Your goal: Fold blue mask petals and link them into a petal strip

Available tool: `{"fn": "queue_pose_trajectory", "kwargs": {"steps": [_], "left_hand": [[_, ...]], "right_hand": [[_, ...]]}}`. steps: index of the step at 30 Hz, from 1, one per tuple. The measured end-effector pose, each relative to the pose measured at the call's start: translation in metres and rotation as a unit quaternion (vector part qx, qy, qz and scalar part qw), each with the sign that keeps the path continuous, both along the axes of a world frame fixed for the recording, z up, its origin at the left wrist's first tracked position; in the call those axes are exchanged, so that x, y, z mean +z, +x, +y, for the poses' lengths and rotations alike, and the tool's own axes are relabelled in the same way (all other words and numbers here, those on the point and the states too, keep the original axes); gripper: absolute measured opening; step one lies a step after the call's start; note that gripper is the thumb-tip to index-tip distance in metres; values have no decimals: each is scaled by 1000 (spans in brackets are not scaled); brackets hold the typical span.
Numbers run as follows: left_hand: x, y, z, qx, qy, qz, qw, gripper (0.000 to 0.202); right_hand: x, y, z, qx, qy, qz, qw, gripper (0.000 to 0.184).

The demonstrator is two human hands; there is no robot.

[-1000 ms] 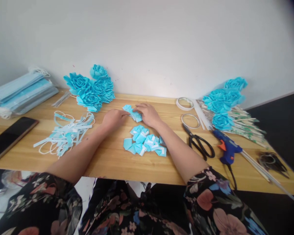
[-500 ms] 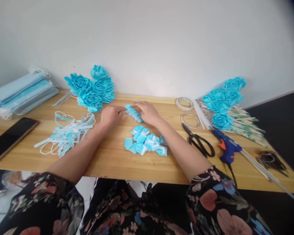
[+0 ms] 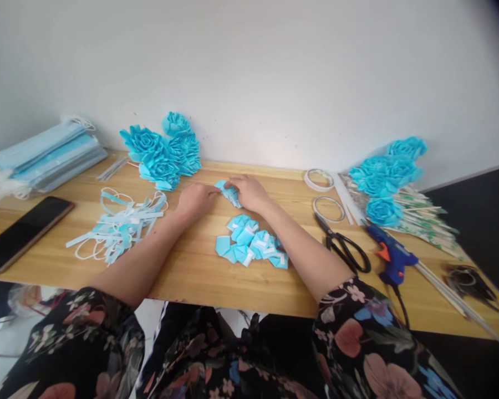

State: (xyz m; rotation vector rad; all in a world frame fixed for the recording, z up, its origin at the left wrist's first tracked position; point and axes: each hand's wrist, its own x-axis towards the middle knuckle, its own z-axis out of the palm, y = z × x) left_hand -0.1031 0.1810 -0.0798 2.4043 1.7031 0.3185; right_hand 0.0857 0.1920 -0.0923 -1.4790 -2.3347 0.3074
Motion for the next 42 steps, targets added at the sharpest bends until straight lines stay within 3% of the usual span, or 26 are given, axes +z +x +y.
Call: {"fn": "queue_pose_trajectory", "kwargs": {"steps": [4,10,18,26,35,39,42], "left_hand": [[-1,-2,1,0,2,-8,1000,42],[-1,-6,5,44,67,-71,994,41],[-6,-4,5,22,40,-42,998,44],[-5,-5,4,6,22,-21,1000,44],[-3,-3,3,-1,14,-10,1000,45],[-3,-3,3,-1,15,-11,1000,46],[-3,-4,3,-2,15,-12,1000,45]], "right_hand": [[-1,7,7,-2,-18,32,999,49],[-1,24,17,-16,-61,106,992,56],[-3,18,3,-7,11,55,998,43],[0,18,-3,-1,23,53,998,35],[-3,18,-8,-7,-8,135,991,52],[-3,22,-11,9,-35,232,972,62],[-2,25,-12,15,-62,292,954,57]]}}
